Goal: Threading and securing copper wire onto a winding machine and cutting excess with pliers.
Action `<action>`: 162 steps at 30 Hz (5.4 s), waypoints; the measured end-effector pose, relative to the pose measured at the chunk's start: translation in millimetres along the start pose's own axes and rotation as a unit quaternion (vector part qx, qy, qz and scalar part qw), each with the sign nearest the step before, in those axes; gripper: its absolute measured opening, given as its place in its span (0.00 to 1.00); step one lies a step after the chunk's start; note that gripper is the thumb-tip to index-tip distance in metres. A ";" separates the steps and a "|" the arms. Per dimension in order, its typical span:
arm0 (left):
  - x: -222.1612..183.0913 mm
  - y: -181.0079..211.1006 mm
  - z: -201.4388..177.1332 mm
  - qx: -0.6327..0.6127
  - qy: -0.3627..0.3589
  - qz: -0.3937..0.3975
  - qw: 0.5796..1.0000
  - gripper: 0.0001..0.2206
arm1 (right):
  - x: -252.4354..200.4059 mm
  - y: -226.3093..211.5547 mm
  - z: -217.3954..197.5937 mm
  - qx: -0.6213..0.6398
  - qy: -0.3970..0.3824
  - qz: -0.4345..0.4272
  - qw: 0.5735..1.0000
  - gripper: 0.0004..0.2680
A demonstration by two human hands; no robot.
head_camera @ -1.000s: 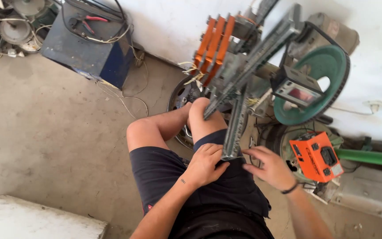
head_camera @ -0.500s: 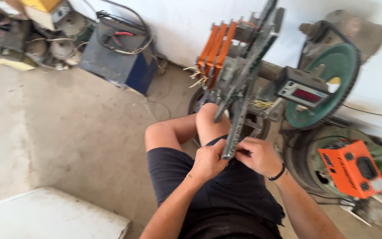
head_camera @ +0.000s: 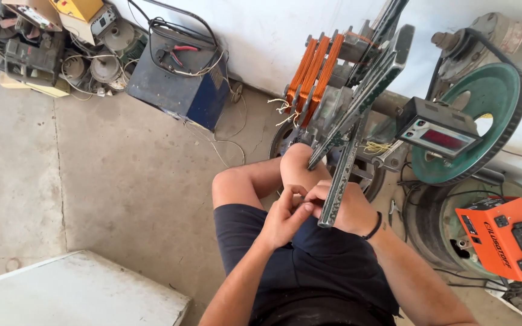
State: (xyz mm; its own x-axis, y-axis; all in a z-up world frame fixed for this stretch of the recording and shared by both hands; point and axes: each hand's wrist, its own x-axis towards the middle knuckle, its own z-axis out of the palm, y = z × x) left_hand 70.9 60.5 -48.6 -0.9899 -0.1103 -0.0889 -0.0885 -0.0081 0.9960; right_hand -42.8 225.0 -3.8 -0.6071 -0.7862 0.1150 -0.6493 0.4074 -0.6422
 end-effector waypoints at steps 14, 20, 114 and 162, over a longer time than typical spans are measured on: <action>65.3 63.4 -41.0 0.219 0.250 0.100 0.938 0.03 | 22.2 -15.8 12.3 0.123 0.066 0.156 0.978 0.21; 105.5 85.4 -34.2 0.183 0.278 0.133 0.934 0.02 | 28.1 -13.8 21.9 0.113 0.104 0.088 0.984 0.28; 109.5 112.4 -83.0 0.213 0.079 0.003 0.974 0.06 | 94.1 -65.8 -104.1 -0.419 -0.018 -0.081 0.904 0.11; 131.2 49.3 -73.1 0.091 0.055 0.447 0.888 0.02 | 129.7 -93.3 -96.2 -0.582 0.069 -0.292 0.756 0.05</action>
State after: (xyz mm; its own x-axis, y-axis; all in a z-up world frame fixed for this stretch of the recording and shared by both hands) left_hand -55.3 -26.9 -11.1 -0.6584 -0.0886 0.7475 0.7006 0.2908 0.6516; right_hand -105.0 129.8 143.9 -0.0514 -0.9664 0.2518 -0.7392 0.2063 0.6411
